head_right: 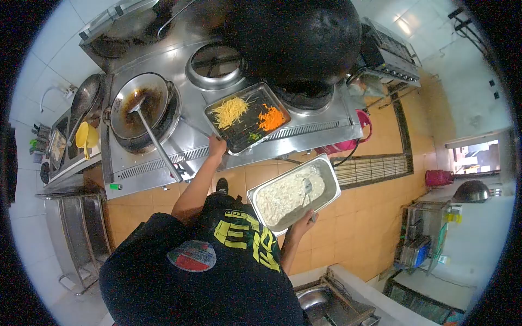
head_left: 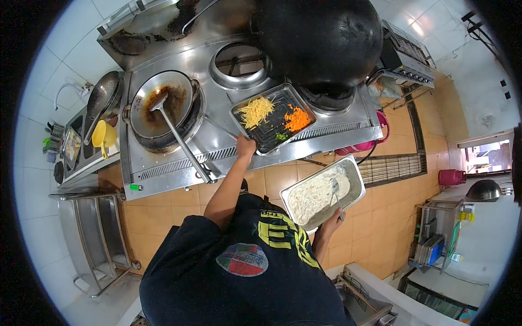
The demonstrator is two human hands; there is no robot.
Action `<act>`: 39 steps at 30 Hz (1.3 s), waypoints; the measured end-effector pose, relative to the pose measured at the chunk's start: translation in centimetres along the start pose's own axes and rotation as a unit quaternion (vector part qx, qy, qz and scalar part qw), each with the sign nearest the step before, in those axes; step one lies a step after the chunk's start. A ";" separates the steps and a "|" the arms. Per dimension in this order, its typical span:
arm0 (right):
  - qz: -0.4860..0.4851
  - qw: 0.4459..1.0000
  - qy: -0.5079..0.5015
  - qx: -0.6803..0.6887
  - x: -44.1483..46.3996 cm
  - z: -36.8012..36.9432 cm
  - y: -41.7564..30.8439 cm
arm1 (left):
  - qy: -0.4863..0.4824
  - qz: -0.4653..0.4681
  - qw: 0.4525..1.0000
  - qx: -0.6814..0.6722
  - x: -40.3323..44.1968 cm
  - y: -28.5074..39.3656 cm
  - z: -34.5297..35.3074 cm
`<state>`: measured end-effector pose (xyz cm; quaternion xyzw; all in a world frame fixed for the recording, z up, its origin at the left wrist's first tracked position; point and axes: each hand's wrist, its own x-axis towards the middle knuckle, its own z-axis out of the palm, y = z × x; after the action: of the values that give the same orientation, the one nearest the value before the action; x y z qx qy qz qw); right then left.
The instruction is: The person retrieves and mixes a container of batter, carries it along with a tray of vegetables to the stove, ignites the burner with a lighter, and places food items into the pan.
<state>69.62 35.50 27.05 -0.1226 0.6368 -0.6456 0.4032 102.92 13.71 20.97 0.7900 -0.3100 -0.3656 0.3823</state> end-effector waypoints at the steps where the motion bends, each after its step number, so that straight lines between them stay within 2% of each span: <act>1: -0.004 1.000 -0.002 -0.002 0.2 -0.3 0.3 | -0.011 -0.002 1.000 0.012 0.4 -0.3 -0.3; 2: -0.008 1.000 -0.005 -0.003 0.4 -0.6 0.6 | -0.021 -0.003 0.999 0.025 0.5 -0.7 -0.5; 5: 0.003 1.000 -0.001 0.001 0.6 -0.9 0.8 | 0.035 0.099 0.963 0.248 -2.1 1.4 -3.0; 8: 0.005 1.000 -0.002 0.002 0.4 -0.4 -0.2 | -0.039 0.047 0.945 0.323 -3.0 3.6 -4.4; 11: 0.008 1.000 -0.012 0.001 0.4 -0.8 0.0 | -0.124 0.021 0.904 0.408 -2.8 4.8 -4.6; 17: 0.000 1.000 -0.002 -0.005 0.7 -0.8 0.4 | -0.098 0.096 0.877 0.461 -2.5 4.2 -4.3; 29: -0.012 1.000 0.029 0.006 -0.2 -0.3 -0.9 | -0.026 0.090 0.888 0.450 -1.1 2.5 -3.6; 35: 0.007 1.000 0.010 0.006 -0.7 -0.4 -1.4 | -0.017 0.104 0.884 0.455 -3.2 4.7 -5.9; 39: 0.009 1.000 0.002 -0.004 -0.7 -0.6 -1.3 | -0.040 0.068 0.884 0.461 -4.7 5.0 -7.3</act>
<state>69.19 36.24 28.42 -0.1175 0.6414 -0.6392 0.4076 105.27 17.50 29.94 0.8388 -0.5114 -0.1862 -0.0142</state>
